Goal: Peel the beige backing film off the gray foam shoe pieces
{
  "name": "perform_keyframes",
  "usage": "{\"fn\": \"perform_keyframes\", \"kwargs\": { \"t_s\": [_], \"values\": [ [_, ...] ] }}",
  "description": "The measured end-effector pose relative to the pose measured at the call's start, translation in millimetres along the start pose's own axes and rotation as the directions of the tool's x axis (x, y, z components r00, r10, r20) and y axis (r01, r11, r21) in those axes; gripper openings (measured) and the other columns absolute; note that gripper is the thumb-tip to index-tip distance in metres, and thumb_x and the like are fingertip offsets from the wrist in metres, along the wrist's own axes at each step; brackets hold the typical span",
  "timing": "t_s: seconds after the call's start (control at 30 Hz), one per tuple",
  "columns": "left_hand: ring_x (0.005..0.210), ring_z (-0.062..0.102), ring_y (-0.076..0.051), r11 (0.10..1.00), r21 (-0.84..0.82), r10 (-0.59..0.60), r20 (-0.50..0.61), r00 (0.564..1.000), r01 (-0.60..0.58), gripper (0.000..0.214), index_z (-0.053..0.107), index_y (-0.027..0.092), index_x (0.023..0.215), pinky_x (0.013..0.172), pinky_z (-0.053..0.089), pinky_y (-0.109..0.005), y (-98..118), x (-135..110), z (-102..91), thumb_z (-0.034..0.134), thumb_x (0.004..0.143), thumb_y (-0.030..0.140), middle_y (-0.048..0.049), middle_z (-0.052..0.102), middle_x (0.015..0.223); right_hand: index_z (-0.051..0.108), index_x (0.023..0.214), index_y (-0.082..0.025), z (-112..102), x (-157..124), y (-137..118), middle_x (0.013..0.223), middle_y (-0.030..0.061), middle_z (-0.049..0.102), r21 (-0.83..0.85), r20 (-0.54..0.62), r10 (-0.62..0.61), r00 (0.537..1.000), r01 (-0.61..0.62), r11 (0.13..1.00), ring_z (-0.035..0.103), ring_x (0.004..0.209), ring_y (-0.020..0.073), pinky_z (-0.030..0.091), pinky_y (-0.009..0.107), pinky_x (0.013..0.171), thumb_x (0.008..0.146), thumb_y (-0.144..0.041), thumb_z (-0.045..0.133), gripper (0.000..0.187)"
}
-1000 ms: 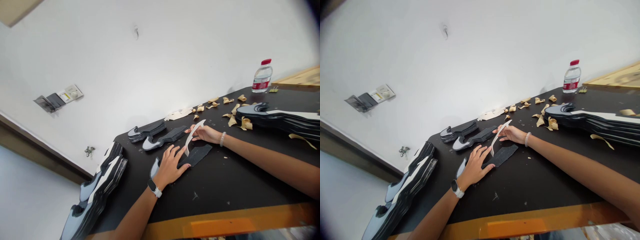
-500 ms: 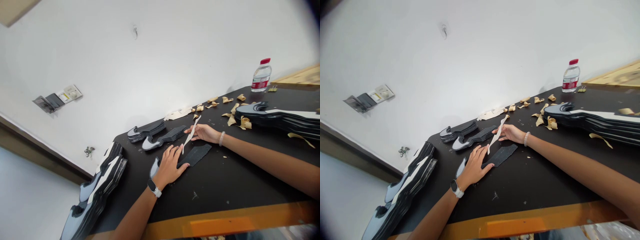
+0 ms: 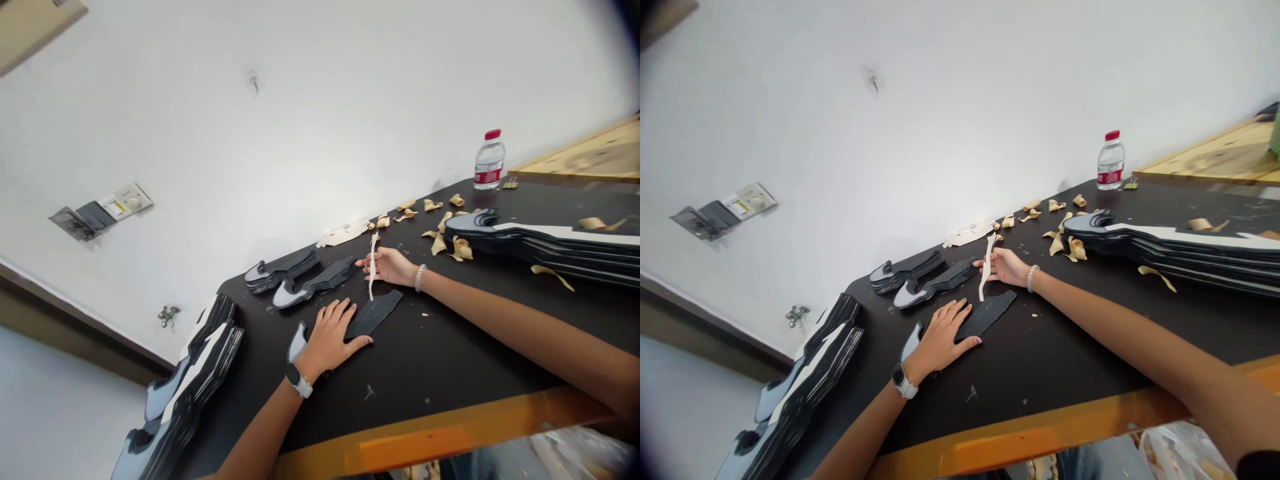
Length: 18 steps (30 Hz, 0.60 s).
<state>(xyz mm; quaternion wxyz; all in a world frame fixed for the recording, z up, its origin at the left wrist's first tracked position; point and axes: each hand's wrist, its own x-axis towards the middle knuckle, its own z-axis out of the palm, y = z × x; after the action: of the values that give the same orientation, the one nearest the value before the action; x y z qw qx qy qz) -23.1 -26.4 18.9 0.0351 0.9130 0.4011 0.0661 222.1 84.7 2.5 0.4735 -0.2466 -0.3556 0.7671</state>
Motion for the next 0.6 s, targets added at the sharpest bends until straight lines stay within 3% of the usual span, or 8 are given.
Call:
{"fn": "perform_keyframes", "kwargs": {
  "t_s": [0.2, 0.4, 0.6],
  "values": [
    [0.14, 0.012, -0.033, 0.999, 0.037, -0.022, 0.081, 0.996, 0.019, 0.087, 0.02, 0.02, 0.144, 0.11, 0.018, -0.056, 16.2, 17.4, 6.1, 0.031, 0.078, 0.075, -0.0111, 0.015, 0.152, 0.056, 0.067, -0.017, -2.7, -2.2, -5.1, 0.094, 0.0086, 0.069, -0.012, -0.027, -0.023, 0.999, 0.023, 1.0, 0.061, 0.074, 0.0179, 0.049, 0.034, 0.073, 0.07, -0.021, 0.045, 0.012],
    [0.14, 0.0, -0.033, 0.999, 0.037, 0.002, 0.182, 0.983, -0.009, 0.1, 0.004, 0.016, 0.147, 0.11, 0.012, -0.057, 18.3, 28.3, 7.8, 0.037, 0.074, 0.076, -0.0126, 0.002, 0.153, 0.055, 0.068, -0.017, -7.6, -1.0, -7.4, 0.093, 0.0095, 0.068, 0.015, -0.049, -0.063, 0.997, 0.064, 0.998, 0.061, 0.076, 0.0187, 0.05, 0.034, 0.072, 0.07, -0.021, 0.044, 0.012],
    [0.141, -0.002, -0.031, 0.998, 0.055, 0.012, 0.203, 0.979, -0.023, 0.097, 0.006, 0.017, 0.146, 0.111, 0.01, -0.056, 17.5, 28.4, 5.5, 0.039, 0.076, 0.073, -0.0122, 0.003, 0.153, 0.054, 0.067, -0.019, -10.5, 0.8, -8.3, 0.086, 0.0072, 0.068, 0.023, -0.076, -0.101, 0.992, 0.103, 0.994, 0.06, 0.071, 0.0175, 0.051, 0.034, 0.071, 0.07, -0.022, 0.046, 0.008]
  ]
}}
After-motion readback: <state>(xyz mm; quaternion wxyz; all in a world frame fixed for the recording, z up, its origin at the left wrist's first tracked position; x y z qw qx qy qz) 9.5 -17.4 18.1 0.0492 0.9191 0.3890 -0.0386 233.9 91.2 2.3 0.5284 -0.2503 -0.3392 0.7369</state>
